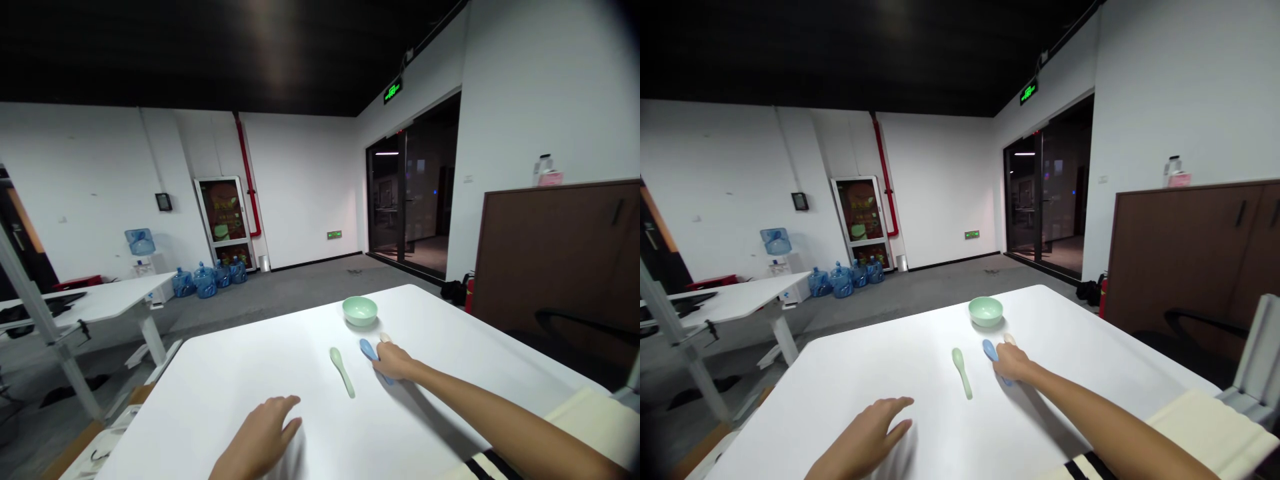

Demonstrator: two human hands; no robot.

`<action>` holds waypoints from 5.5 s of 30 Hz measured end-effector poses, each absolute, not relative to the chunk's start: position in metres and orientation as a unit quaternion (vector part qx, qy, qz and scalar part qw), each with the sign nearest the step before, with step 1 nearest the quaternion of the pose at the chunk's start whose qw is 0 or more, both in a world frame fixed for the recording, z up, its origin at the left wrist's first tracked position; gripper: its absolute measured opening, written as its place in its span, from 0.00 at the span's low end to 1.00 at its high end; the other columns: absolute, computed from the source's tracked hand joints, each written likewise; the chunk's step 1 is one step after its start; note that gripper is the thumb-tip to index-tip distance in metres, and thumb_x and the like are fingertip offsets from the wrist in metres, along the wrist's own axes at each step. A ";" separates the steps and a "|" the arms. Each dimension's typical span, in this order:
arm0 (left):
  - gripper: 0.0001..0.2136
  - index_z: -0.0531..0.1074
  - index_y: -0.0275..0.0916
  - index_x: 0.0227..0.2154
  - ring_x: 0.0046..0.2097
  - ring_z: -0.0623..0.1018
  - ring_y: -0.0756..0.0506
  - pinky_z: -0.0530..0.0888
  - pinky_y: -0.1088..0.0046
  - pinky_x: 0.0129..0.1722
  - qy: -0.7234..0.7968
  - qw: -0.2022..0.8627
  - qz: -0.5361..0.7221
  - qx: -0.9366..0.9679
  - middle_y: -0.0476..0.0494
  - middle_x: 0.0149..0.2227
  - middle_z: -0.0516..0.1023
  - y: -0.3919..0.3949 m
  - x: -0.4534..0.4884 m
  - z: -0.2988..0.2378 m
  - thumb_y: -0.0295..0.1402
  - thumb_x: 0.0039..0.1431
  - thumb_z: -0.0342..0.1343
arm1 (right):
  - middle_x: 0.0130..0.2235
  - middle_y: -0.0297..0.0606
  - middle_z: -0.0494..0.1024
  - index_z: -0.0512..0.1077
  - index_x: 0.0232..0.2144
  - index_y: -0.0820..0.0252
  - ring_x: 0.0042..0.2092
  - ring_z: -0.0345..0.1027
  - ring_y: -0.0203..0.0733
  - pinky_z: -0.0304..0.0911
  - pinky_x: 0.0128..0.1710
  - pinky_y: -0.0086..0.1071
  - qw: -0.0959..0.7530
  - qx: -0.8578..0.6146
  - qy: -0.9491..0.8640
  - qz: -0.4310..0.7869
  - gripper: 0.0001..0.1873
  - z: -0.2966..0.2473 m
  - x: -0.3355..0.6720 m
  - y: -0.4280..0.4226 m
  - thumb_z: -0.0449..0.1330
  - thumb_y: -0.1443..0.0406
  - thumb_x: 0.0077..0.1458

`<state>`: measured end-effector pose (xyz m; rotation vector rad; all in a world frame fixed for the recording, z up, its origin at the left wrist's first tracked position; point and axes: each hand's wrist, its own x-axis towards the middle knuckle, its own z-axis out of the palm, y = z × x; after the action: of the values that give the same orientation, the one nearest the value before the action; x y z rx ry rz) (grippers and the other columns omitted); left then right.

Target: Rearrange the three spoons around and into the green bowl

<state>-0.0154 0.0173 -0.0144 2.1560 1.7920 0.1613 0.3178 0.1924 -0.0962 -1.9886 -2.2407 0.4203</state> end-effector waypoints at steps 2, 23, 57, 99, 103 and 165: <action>0.23 0.66 0.51 0.57 0.56 0.71 0.40 0.66 0.61 0.55 0.631 0.168 0.059 0.755 0.45 0.56 0.72 0.018 -0.015 -0.015 0.49 0.61 0.44 | 0.49 0.51 0.73 0.73 0.35 0.64 0.45 0.72 0.48 0.61 0.38 0.33 0.067 -0.656 -0.736 0.151 0.13 -0.095 0.315 0.189 0.58 0.60 0.50; 0.24 0.65 0.50 0.57 0.56 0.71 0.40 0.66 0.61 0.55 0.627 0.160 0.064 0.760 0.45 0.56 0.72 0.016 -0.017 -0.016 0.50 0.61 0.44 | 0.40 0.50 0.78 0.74 0.36 0.62 0.43 0.72 0.51 0.60 0.40 0.35 0.091 -0.651 -0.752 0.045 0.26 -0.039 0.316 0.174 0.47 0.49 0.59; 0.24 0.66 0.49 0.57 0.57 0.70 0.41 0.66 0.63 0.56 0.636 0.147 0.065 0.755 0.47 0.57 0.72 0.021 -0.019 -0.015 0.50 0.61 0.42 | 0.41 0.51 0.78 0.75 0.36 0.63 0.41 0.73 0.50 0.60 0.35 0.34 0.058 -0.695 -0.712 0.084 0.23 -0.050 0.375 0.184 0.55 0.49 0.54; 0.23 0.68 0.49 0.55 0.55 0.72 0.41 0.67 0.64 0.56 0.650 0.150 0.068 0.742 0.47 0.54 0.74 0.028 -0.018 -0.017 0.48 0.60 0.45 | 0.42 0.49 0.79 0.78 0.35 0.60 0.42 0.73 0.50 0.62 0.35 0.33 0.160 -0.734 -0.658 0.054 0.14 -0.064 0.340 0.328 0.60 0.59 0.48; 0.23 0.67 0.48 0.56 0.56 0.72 0.41 0.66 0.63 0.57 0.650 0.148 0.057 0.743 0.47 0.56 0.73 0.029 -0.020 -0.019 0.47 0.61 0.46 | 0.42 0.49 0.78 0.78 0.36 0.61 0.43 0.73 0.50 0.62 0.35 0.33 0.152 -0.737 -0.656 0.063 0.15 -0.065 0.338 0.330 0.60 0.59 0.47; 0.24 0.67 0.50 0.56 0.56 0.71 0.41 0.66 0.65 0.56 0.662 0.162 0.053 0.730 0.49 0.56 0.73 0.031 -0.021 -0.012 0.49 0.60 0.44 | 0.48 0.53 0.76 0.73 0.46 0.66 0.48 0.72 0.51 0.63 0.38 0.32 0.072 -0.721 -0.687 0.059 0.20 -0.051 0.327 0.336 0.59 0.64 0.50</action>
<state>-0.0205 0.0314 -0.0121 2.0844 1.8881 0.1525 0.3275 0.3364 -0.0513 -2.1665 -2.0635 0.1770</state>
